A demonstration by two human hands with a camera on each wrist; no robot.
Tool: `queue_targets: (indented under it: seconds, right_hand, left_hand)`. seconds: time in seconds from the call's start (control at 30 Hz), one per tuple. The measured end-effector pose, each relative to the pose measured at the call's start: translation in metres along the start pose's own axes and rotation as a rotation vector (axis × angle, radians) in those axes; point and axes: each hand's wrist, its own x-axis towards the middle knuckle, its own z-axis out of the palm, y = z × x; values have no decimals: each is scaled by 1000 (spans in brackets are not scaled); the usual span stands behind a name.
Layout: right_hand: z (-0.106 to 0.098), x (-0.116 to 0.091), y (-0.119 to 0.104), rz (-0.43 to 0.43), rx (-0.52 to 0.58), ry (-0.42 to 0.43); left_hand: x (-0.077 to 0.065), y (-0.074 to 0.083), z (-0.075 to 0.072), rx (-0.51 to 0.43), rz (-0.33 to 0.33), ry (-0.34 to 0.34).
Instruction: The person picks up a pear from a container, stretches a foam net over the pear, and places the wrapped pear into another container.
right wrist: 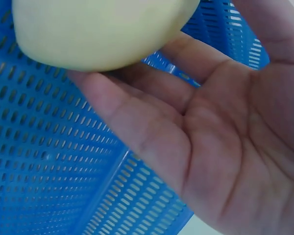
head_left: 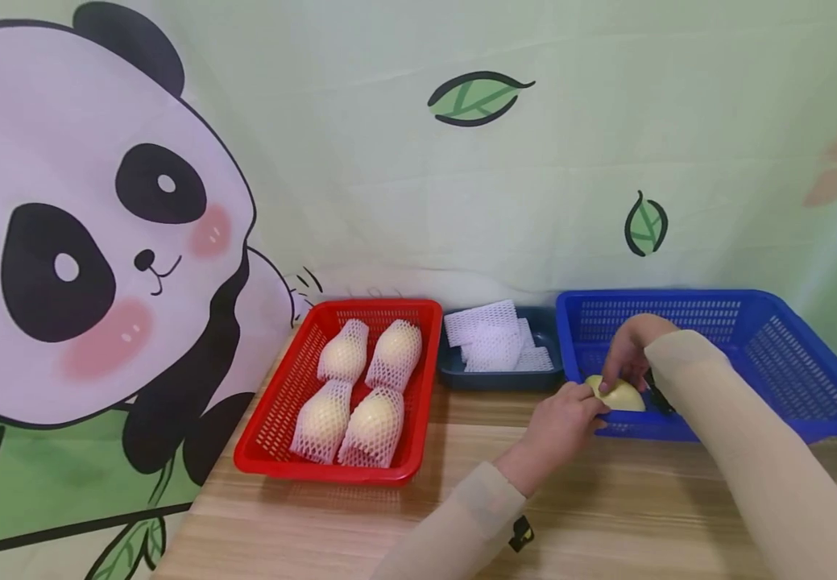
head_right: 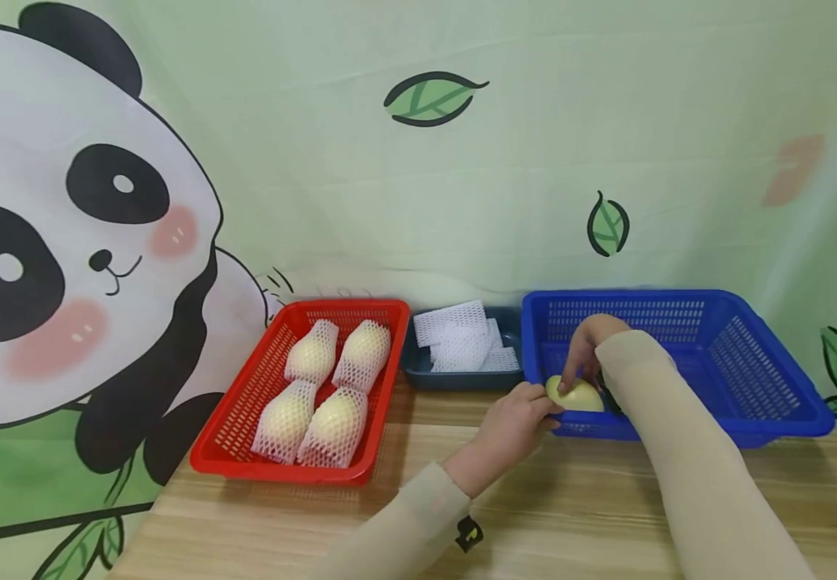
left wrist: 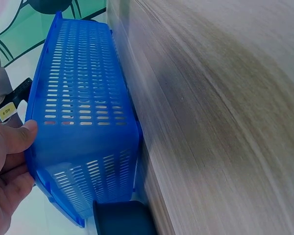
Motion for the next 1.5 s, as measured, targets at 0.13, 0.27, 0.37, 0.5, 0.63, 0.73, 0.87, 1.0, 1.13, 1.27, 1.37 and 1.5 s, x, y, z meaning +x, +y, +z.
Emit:
queue_targets:
  seconds: [0.13,0.27,0.37,0.5,0.63,0.73,0.87,1.0,1.13,1.27,1.37,1.5]
  right_hand:
    - [-2,1,-13,88,-82,-106]
    - [-2,6,-27,247,-91,-100]
    - [-4,13,-32,342,-70,-47]
    - [-5,14,-33,336,-114,-58]
    - [-4,7,-31,251,-195,-76]
    - [-5,3,-29,217,-207,-39]
    - [-6,-2,-28,232,-173,37]
    - [-6,-11,-27,229,-143,39]
    - [-9,-23,-21,120,-176,-48]
    - [-10,-31,-11,-39,-190,-9]
    - [-11,-39,-1,-126,-132,49]
    - [-11,-50,9,-219,-21,69]
  left_hand:
    - [1,-1,1,-4,-4,-6]
    - [1,-2,1,-2,-2,-5]
    - [1,-2,0,8,2,1]
    - [1,-3,0,11,10,7]
    - [2,-2,-1,9,7,1]
    - [3,-1,-1,12,-1,-17]
    - [1,0,-2,11,-13,-46]
    - [-1,0,-1,21,-17,-40]
    - [-2,0,1,5,-21,-15]
    - [-4,1,1,-15,-31,2]
    - [-4,1,1,-23,-28,10]
    - [-3,2,1,-17,-27,7]
